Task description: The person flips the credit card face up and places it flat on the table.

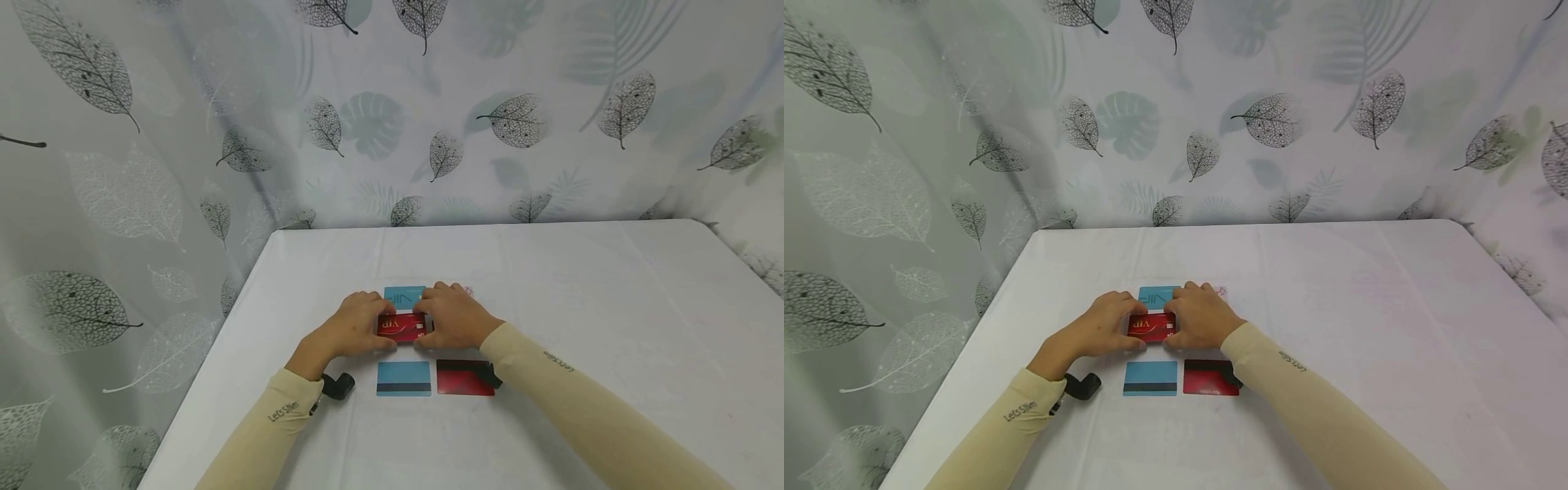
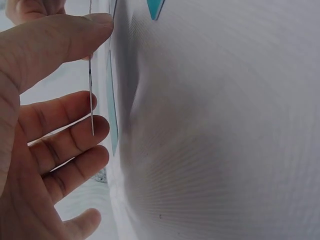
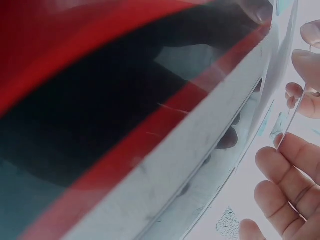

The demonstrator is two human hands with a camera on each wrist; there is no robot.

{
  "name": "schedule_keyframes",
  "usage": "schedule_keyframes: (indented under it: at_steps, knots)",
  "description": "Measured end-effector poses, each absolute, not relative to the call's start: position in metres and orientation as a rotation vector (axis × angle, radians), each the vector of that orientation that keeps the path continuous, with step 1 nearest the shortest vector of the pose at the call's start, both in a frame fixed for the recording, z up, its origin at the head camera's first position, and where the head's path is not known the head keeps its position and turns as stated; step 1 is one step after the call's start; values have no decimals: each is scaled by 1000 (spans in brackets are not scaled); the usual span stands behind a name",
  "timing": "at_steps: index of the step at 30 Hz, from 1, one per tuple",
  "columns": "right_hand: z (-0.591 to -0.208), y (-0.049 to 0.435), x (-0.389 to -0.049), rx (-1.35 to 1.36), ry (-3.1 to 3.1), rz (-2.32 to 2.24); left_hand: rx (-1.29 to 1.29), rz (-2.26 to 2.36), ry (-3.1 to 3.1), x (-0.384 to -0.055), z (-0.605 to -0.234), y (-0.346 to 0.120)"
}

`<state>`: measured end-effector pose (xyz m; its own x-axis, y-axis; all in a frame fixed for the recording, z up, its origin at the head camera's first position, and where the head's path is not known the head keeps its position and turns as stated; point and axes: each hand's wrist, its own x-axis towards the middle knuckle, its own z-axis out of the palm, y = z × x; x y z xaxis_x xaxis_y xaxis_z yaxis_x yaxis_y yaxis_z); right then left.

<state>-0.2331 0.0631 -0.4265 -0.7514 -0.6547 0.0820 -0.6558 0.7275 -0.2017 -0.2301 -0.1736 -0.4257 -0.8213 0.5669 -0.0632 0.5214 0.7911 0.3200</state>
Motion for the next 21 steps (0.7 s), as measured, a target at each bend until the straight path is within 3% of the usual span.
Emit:
schedule_keyframes:
  at_steps: [21]
  knots:
    - [-426,63,-231,1080,-2968,320,886,433,2831,-229,-427,-174]
